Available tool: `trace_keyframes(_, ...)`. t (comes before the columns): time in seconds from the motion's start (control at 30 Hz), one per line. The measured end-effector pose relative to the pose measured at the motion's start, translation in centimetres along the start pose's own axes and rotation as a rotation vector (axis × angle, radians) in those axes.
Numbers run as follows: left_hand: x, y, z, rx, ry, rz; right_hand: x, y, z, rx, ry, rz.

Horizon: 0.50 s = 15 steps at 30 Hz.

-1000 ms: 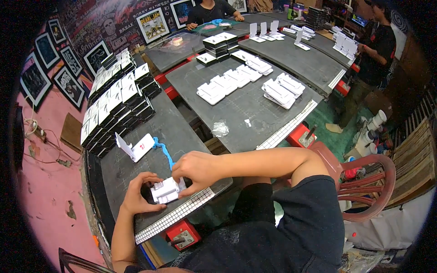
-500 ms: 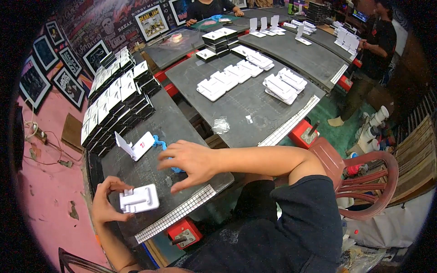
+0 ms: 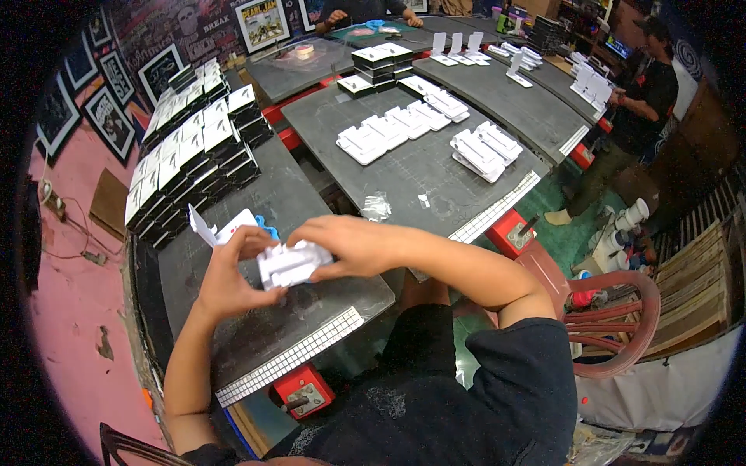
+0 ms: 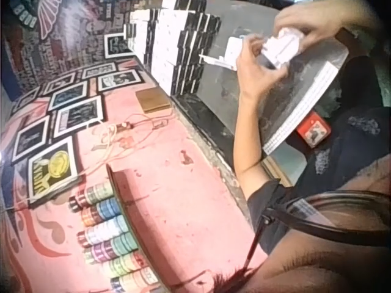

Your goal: Assembling plastic components, cleaning them, and placing them into product boxes.

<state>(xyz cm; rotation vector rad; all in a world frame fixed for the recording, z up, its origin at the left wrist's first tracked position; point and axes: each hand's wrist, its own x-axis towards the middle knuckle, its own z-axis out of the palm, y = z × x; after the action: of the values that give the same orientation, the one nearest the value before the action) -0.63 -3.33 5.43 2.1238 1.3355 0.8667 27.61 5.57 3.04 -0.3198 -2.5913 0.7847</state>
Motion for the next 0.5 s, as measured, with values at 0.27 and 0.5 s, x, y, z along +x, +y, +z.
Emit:
trace_keyframes(0.27,0.1,10.6,0.5,-0.176,0.008,0.587,-3.1,13.4,-10.6,-0.800,0.481,0.757)
trace_keyframes(0.5,-1.4,14.2,4.1,-0.273,0.283,1.150,-3.5,21.3,-15.2,-0.953,0.407,0.993)
